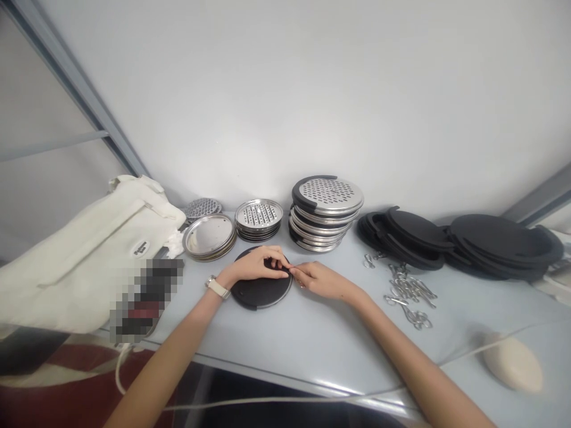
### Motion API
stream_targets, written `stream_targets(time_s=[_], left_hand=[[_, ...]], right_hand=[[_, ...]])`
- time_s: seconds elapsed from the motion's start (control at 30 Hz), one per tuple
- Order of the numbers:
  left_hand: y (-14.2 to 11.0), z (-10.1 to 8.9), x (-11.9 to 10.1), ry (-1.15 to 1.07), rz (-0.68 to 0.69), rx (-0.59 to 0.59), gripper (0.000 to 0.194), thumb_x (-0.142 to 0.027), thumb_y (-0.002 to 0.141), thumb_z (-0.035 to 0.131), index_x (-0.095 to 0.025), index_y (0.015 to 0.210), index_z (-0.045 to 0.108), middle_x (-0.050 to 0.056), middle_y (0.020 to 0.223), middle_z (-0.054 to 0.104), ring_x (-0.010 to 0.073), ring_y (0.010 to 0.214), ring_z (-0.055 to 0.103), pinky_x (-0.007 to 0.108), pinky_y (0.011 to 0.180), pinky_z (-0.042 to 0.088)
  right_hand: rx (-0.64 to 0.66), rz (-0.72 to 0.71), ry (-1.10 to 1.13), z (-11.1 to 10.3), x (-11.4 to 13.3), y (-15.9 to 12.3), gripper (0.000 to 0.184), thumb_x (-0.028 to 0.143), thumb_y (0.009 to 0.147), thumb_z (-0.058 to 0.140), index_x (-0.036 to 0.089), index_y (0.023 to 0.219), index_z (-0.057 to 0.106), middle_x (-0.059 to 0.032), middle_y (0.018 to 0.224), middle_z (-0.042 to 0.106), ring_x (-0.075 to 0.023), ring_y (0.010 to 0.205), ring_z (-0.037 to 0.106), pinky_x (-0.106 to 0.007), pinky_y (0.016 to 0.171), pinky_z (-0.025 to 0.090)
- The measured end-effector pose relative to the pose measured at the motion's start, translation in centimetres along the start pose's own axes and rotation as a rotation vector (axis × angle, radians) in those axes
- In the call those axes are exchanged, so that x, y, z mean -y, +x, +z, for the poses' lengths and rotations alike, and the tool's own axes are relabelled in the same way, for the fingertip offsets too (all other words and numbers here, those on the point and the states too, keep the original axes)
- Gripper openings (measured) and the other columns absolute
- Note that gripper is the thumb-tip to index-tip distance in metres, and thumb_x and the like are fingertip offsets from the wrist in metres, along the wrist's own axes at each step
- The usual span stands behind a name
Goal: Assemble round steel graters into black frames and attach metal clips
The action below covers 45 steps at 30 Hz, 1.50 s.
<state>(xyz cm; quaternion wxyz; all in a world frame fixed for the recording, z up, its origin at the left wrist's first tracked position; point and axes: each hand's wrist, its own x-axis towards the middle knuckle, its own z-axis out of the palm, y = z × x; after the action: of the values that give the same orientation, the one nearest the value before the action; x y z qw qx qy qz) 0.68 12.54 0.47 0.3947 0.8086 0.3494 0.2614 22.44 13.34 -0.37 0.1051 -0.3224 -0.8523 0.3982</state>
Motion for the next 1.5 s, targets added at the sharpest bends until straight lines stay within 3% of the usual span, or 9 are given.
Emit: stream_targets(time_s=[0.6, 1.0, 1.3, 1.5], left_hand=[[0.0, 0.1, -0.1, 0.071, 0.010, -0.004, 0.018, -0.028, 0.078, 0.065, -0.016, 0.091, 0.067, 0.002, 0.085, 0.055, 0.0103, 0.073, 0.050, 0.022, 0.070, 0.042], [0.0, 0.1, -0.5, 0.091, 0.015, -0.004, 0.015, -0.026, 0.076, 0.064, -0.016, 0.085, 0.057, -0.002, 0.078, 0.053, 0.0104, 0.072, 0.048, 0.021, 0.067, 0.040], [0.0, 0.1, -0.4, 0.108, 0.033, -0.006, 0.016, -0.024, 0.078, 0.064, -0.017, 0.092, 0.063, -0.001, 0.080, 0.055, 0.0101, 0.073, 0.049, 0.020, 0.069, 0.041], [0.0, 0.2, -0.1, 0.082, 0.019, -0.008, 0.026, -0.025, 0.078, 0.065, -0.020, 0.103, 0.068, 0.001, 0.083, 0.054, 0.0104, 0.073, 0.051, 0.022, 0.071, 0.042]], right_hand=[[-0.008, 0.019, 0.028, 0.0, 0.3, -0.1, 0.045, 0.052, 0.094, 0.027, 0.019, 0.067, 0.043, 0.0016, 0.063, 0.044, -0.0133, 0.058, 0.040, -0.027, 0.059, 0.035], [-0.114, 0.056, -0.036, 1.1, 0.1, 0.4, 0.048, 0.053, 0.094, 0.026, 0.019, 0.063, 0.039, 0.0032, 0.057, 0.039, -0.0119, 0.054, 0.036, -0.025, 0.055, 0.029], [-0.135, 0.103, -0.048, 1.1, 0.4, 0.3, 0.051, 0.056, 0.093, 0.026, 0.019, 0.059, 0.037, 0.0038, 0.055, 0.034, -0.0117, 0.053, 0.033, -0.025, 0.054, 0.027], [-0.092, 0.124, 0.001, 0.9, 0.6, 0.1, 0.052, 0.056, 0.093, 0.026, 0.019, 0.059, 0.039, 0.0032, 0.055, 0.040, -0.0120, 0.053, 0.036, -0.025, 0.055, 0.030]])
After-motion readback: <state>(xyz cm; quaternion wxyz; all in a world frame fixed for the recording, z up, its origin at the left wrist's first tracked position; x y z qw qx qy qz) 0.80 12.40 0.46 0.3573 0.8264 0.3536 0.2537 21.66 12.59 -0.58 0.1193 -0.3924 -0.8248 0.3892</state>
